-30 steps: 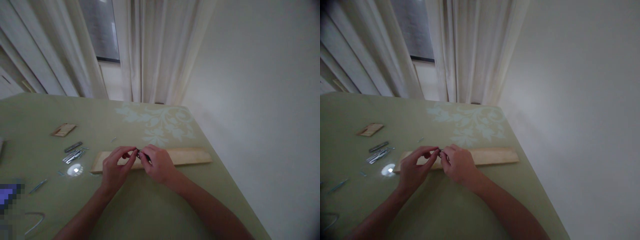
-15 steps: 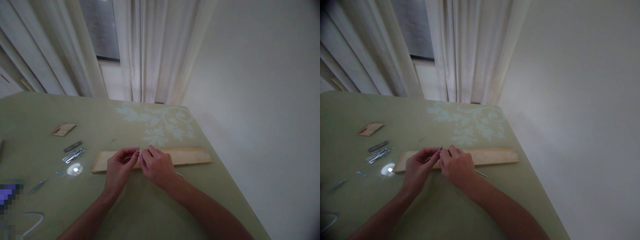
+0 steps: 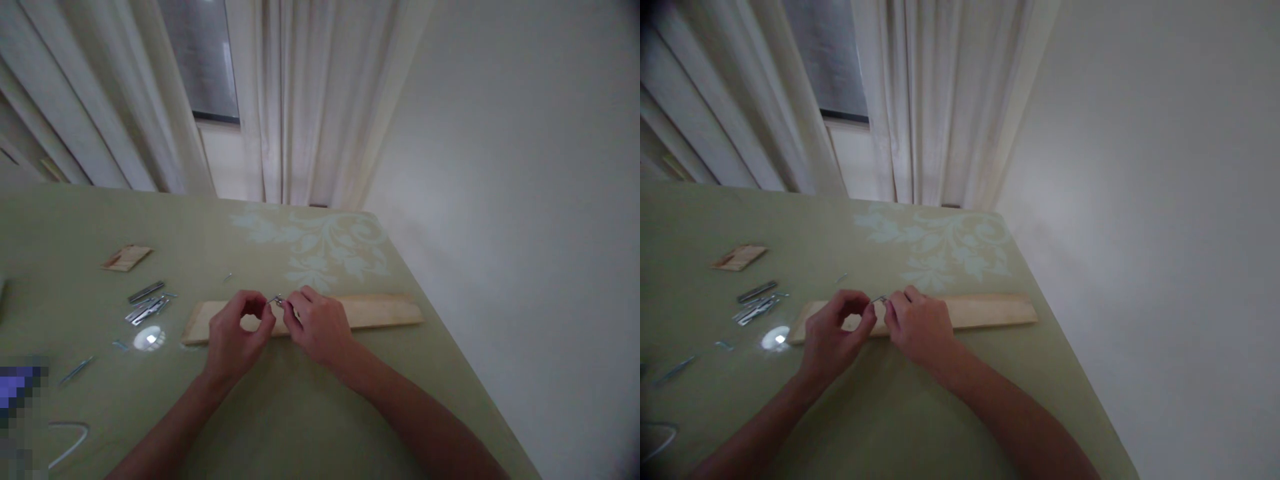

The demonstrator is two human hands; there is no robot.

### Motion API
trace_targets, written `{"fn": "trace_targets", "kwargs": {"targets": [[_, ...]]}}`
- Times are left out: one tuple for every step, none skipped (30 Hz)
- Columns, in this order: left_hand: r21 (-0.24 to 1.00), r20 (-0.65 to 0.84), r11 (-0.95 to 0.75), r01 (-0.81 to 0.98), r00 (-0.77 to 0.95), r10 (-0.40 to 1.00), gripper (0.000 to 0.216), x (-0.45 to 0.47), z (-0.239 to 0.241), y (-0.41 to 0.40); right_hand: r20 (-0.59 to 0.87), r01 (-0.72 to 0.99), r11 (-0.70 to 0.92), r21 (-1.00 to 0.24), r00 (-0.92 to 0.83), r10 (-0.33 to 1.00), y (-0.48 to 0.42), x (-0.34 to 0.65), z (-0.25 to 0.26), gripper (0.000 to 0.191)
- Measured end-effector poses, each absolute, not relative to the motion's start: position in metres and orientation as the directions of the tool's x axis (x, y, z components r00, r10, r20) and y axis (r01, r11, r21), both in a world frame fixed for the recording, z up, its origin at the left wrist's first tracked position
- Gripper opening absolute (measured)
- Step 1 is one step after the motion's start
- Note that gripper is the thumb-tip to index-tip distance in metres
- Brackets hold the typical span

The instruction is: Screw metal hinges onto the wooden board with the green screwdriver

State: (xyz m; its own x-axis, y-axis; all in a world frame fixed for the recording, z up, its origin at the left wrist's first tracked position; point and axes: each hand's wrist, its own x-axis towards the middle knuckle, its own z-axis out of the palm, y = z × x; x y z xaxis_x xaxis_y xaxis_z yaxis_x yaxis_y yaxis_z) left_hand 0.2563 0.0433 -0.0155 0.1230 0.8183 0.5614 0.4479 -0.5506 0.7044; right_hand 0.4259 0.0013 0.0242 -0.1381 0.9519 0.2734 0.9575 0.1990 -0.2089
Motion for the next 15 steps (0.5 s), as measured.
{"fn": "trace_targets", "kwargs": {"targets": [[0.743,0.526,-0.525,0.415,0.124,0.841,0.008,0.256,-0.015,0.044,0.257,0.958,0.183,-0.219,-0.124,0.958,0.003,0.428,0.026,0.030],[0.781,0.485,-0.495,0.382,0.128,0.865,0.009,0.256,-0.016,0.045,0.244,0.959,0.166,-0.231,-0.108,0.964,0.004,0.431,0.029,0.030],[0.815,0.445,-0.462,0.350,0.132,0.886,0.010,0.255,-0.016,0.046,0.232,0.957,0.154,-0.247,-0.096,0.968,0.006,0.434,0.032,0.029],[0.846,0.405,-0.428,0.317,0.138,0.904,0.011,0.255,-0.017,0.049,0.217,0.951,0.148,-0.272,-0.090,0.972,0.008,0.439,0.035,0.028],[0.874,0.367,-0.394,0.283,0.144,0.919,0.012,0.254,-0.019,0.051,0.192,0.941,0.148,-0.303,-0.091,0.977,0.010,0.444,0.038,0.027],[0.898,0.332,-0.361,0.250,0.153,0.931,0.014,0.253,-0.020,0.054,0.156,0.928,0.151,-0.339,-0.103,0.982,0.011,0.451,0.041,0.027],[0.918,0.300,-0.330,0.220,0.159,0.941,0.015,0.253,-0.021,0.057,0.107,0.913,0.156,-0.376,-0.124,0.986,0.013,0.458,0.044,0.027],[0.932,0.275,-0.304,0.198,0.161,0.948,0.016,0.252,-0.022,0.060,0.048,0.897,0.165,-0.409,-0.159,0.986,0.014,0.466,0.046,0.028],[0.939,0.258,-0.286,0.189,0.161,0.953,0.017,0.252,-0.022,0.063,-0.016,0.884,0.176,-0.433,-0.203,0.979,0.015,0.474,0.048,0.028],[0.939,0.248,-0.278,0.203,0.163,0.955,0.018,0.251,-0.022,0.065,-0.075,0.871,0.197,-0.450,-0.257,0.963,0.016,0.480,0.048,0.029],[0.929,0.247,-0.282,0.241,0.165,0.955,0.018,0.251,-0.022,0.066,-0.129,0.861,0.223,-0.457,-0.312,0.941,0.017,0.486,0.047,0.030],[0.906,0.252,-0.294,0.305,0.171,0.953,0.019,0.250,-0.022,0.067,-0.177,0.855,0.250,-0.455,-0.361,0.916,0.018,0.490,0.045,0.030],[0.867,0.260,-0.312,0.388,0.182,0.948,0.019,0.250,-0.022,0.067,-0.218,0.852,0.274,-0.446,-0.400,0.890,0.019,0.493,0.041,0.030],[0.814,0.267,-0.331,0.478,0.198,0.943,0.019,0.249,-0.022,0.067,-0.250,0.854,0.290,-0.432,-0.423,0.871,0.020,0.493,0.037,0.029],[0.751,0.271,-0.347,0.561,0.217,0.938,0.018,0.249,-0.023,0.066,-0.273,0.859,0.298,-0.416,-0.430,0.860,0.022,0.493,0.032,0.029]]}}
